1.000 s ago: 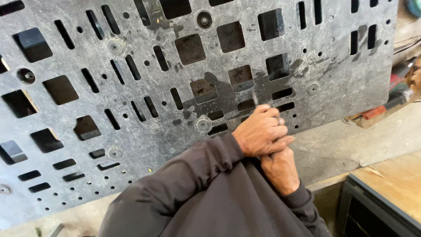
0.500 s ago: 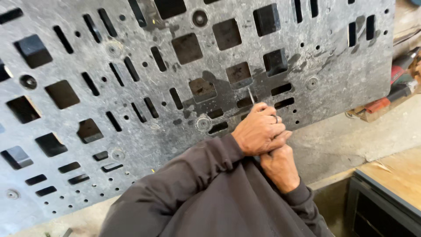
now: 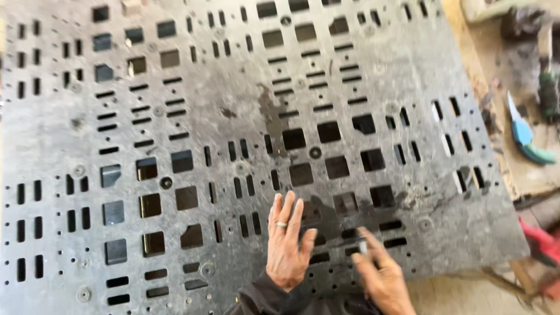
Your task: The person uses a soldering iron to apply solder to several square cutouts on a perforated metal sheet. They then use a utility knife to scrape and smooth the soldered areas.
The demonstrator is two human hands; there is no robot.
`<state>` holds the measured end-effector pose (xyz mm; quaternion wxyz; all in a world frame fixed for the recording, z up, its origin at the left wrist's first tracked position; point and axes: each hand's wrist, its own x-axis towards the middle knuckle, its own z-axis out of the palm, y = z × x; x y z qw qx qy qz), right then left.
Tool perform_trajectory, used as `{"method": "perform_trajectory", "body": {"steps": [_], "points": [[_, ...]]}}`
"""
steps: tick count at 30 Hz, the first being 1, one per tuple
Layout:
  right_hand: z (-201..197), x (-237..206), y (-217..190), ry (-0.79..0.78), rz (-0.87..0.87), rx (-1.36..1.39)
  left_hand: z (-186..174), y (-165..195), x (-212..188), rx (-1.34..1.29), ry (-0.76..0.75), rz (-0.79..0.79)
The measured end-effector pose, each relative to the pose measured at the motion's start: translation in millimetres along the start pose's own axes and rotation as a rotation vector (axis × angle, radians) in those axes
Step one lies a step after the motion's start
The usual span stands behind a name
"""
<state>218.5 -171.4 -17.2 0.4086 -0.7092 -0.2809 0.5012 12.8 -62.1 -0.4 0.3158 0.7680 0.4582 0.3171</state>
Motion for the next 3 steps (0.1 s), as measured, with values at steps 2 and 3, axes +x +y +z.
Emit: {"method": "perform_trajectory", "body": {"steps": [2,3], "points": [[-27,19,-22,0.133,-0.042,0.076,12,3,21,0.203,-0.246,-0.032],[3,49,-24,0.123,-0.058,0.074,22,8,27,0.288,-0.457,-0.051]]}}
